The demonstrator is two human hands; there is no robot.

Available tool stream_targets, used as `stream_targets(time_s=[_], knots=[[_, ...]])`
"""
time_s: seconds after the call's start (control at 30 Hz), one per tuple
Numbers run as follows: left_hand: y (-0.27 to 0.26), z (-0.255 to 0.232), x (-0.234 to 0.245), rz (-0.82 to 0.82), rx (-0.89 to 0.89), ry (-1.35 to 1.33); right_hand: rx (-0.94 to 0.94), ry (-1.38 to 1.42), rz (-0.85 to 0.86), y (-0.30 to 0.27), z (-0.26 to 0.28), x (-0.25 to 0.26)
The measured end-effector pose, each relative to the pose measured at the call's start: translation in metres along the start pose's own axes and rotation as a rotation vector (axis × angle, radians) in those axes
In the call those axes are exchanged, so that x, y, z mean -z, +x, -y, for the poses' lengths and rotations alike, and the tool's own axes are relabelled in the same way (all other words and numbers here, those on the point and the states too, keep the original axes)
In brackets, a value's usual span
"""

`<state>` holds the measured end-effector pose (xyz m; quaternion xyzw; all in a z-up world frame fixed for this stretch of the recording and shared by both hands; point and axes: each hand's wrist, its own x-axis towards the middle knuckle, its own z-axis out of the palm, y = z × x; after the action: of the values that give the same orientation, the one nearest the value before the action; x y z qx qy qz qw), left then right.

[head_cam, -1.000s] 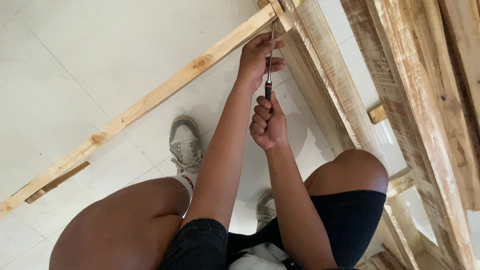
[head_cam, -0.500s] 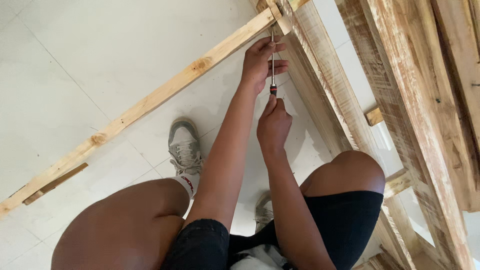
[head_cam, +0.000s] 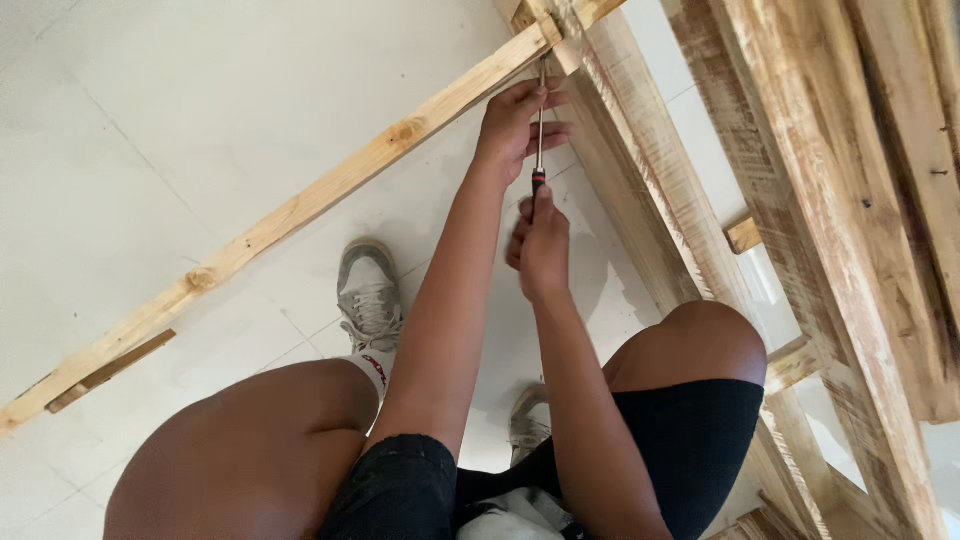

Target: The person uses a screwdriver to tighten a screw in a wooden frame while kneeling on the floor. They then lift a long wooden slat and place it onto a stack of similar wooden components.

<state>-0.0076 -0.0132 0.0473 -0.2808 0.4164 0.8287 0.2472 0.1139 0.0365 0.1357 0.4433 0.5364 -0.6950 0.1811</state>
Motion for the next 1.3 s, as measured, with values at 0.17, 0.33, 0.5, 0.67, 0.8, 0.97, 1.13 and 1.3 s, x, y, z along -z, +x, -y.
stream_targets(time_s=[0.17,0.33,0.5,0.67,0.8,0.97,1.13,1.3], knots=[[0.02,0.018,0.003,0.047,-0.046,-0.072,0.588,-1.043,-0.238,0.035,-0.028,0.027],[0.032,0.023,0.011,0.05,-0.053,-0.096,-0.128,-0.115,-0.033,0.025,0.001,0.018],[0.04,0.023,0.02,0.102,-0.014,-0.172,-0.46,1.21,0.947,0.039,-0.009,0.037],[0.026,0.011,0.014,0.078,0.022,-0.056,-0.177,0.19,0.226,0.008,0.013,0.007],[-0.001,-0.005,-0.007,0.017,0.026,0.069,0.507,-1.145,-0.243,0.046,-0.033,0.03],[0.006,0.003,0.005,-0.007,0.005,0.124,0.285,-0.476,0.005,0.038,-0.028,0.013],[-0.01,-0.007,0.004,0.013,-0.001,0.249,-0.165,0.412,0.307,0.034,-0.018,0.025],[0.012,0.009,-0.007,-0.008,-0.091,0.113,-0.413,1.143,1.048,0.047,-0.001,0.06]])
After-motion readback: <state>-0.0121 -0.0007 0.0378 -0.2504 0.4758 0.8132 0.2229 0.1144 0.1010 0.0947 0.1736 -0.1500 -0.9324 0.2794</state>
